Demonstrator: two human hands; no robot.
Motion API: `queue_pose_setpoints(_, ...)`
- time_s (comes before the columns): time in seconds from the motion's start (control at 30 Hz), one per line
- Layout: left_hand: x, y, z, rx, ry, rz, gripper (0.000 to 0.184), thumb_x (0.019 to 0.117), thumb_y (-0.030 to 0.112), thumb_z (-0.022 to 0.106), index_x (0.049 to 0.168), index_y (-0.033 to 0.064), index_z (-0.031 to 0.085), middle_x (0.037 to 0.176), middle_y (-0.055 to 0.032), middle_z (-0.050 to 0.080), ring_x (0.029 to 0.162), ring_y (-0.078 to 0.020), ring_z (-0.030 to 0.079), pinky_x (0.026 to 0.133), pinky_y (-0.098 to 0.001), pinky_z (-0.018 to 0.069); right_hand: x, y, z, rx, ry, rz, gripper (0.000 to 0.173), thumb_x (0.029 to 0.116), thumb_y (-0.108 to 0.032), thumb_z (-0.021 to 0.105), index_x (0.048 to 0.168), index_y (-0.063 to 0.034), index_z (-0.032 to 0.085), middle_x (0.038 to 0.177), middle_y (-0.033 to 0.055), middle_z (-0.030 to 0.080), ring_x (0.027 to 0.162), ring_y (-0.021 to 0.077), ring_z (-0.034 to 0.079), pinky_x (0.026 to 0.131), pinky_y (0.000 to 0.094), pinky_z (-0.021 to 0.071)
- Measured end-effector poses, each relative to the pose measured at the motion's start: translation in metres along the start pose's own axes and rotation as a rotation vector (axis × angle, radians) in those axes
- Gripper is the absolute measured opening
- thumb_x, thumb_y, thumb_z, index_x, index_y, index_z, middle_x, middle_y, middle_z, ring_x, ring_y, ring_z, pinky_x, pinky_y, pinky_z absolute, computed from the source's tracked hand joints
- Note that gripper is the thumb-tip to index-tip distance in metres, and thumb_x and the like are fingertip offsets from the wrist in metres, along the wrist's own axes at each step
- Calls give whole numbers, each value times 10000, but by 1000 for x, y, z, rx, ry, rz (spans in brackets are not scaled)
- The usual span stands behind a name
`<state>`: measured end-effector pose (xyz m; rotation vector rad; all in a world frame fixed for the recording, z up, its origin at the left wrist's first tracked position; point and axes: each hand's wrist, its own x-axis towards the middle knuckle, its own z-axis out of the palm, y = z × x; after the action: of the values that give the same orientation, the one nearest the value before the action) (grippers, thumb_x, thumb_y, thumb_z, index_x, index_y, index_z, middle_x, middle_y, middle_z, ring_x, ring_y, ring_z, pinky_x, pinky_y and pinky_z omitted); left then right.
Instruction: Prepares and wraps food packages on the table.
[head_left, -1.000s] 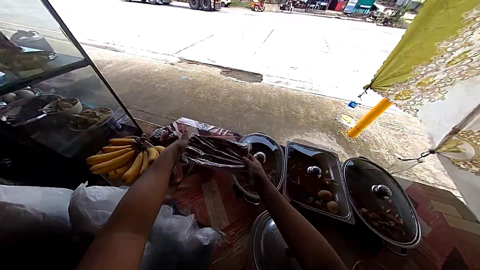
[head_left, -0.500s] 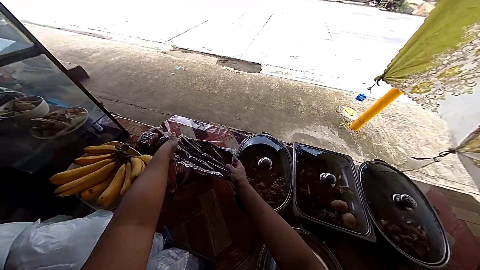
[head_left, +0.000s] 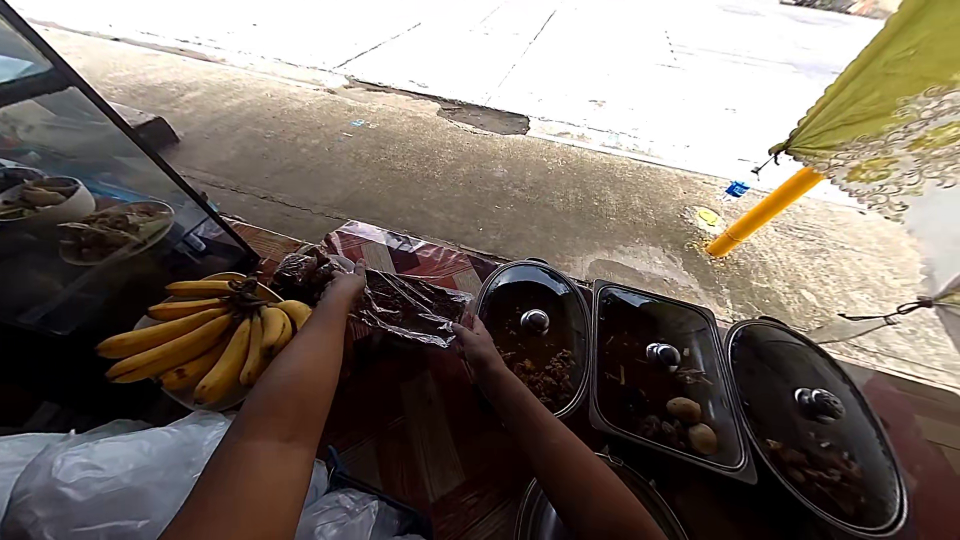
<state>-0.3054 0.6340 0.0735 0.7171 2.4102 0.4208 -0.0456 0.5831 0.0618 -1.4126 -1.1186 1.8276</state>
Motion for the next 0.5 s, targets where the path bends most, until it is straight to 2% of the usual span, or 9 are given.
queue_pose_setpoints(0.13,-3,6,-20,129,218,147,743,1071,564,355,1578,22,318,1611,-312,278,1485,-500,278,1134,-697,273,-15,-8,-26,-231,-110,50,733,1048,-154,568,1618,-30,124,1430,261,529,1183,298,631,971,435,526)
queue_pose_setpoints(0.2,-1,7,-32,218,214,251,672,1088,500,366,1578,42,330,1613,-298,290,1494,-515,246,1124,-716,270,-17,-16,-40,-516,-112,13,668,1044,-218,581,1586,-29,239,1315,228,603,1057,274,679,890,418,556)
queue_pose_setpoints(0.23,2,5,-32,221,155,284,658,1095,476,363,1577,30,331,1612,-298,295,1494,-514,248,1135,-716,261,-17,-19,-42,-693,-65,-54,652,1040,-273,578,1581,-40,299,1343,206,614,1133,277,669,967,438,537)
queue_pose_setpoints(0.27,7,0,-25,177,51,307,633,1107,441,354,1567,6,342,1600,-312,307,1487,-512,268,1155,-702,249,-18,-21,-37,-850,-11,-144,648,1050,-334,552,1590,-60,319,1436,195,562,1277,302,591,1073,471,467)
queue_pose_setpoints(0.33,0,-10,5,106,-206,381,529,1135,302,313,1538,-36,359,1547,-313,393,1453,-460,365,1170,-620,283,-3,-10,-16,-948,1,-383,622,1063,-380,488,1607,-118,339,1630,230,320,1478,403,356,1173,539,340)
queue_pose_setpoints(0.37,-9,-7,16,134,-279,422,492,1130,241,320,1537,-31,366,1547,-296,406,1457,-437,372,1185,-592,277,10,-6,-2,-925,-45,-450,592,1077,-382,436,1613,-148,340,1677,226,212,1526,414,266,1207,546,287)
queue_pose_setpoints(0.4,-14,-2,23,130,-294,417,503,1134,265,312,1558,-2,361,1577,-268,387,1486,-413,342,1211,-569,248,21,-6,12,-882,-81,-482,577,1087,-373,394,1610,-134,345,1688,220,179,1539,402,244,1226,532,256)
queue_pose_setpoints(0.43,-18,-1,28,111,-277,402,510,1136,290,299,1564,21,369,1591,-253,376,1498,-398,329,1221,-556,234,28,-6,23,-827,-81,-492,563,1091,-341,380,1592,-86,367,1673,216,236,1526,376,293,1224,513,274)
queue_pose_setpoints(0.5,-21,-4,31,93,-198,385,506,1131,310,306,1560,62,404,1607,-247,349,1499,-399,326,1219,-562,238,36,-15,32,-668,36,-422,496,1099,-266,386,1485,38,459,1518,254,473,1404,353,483,1163,487,384)
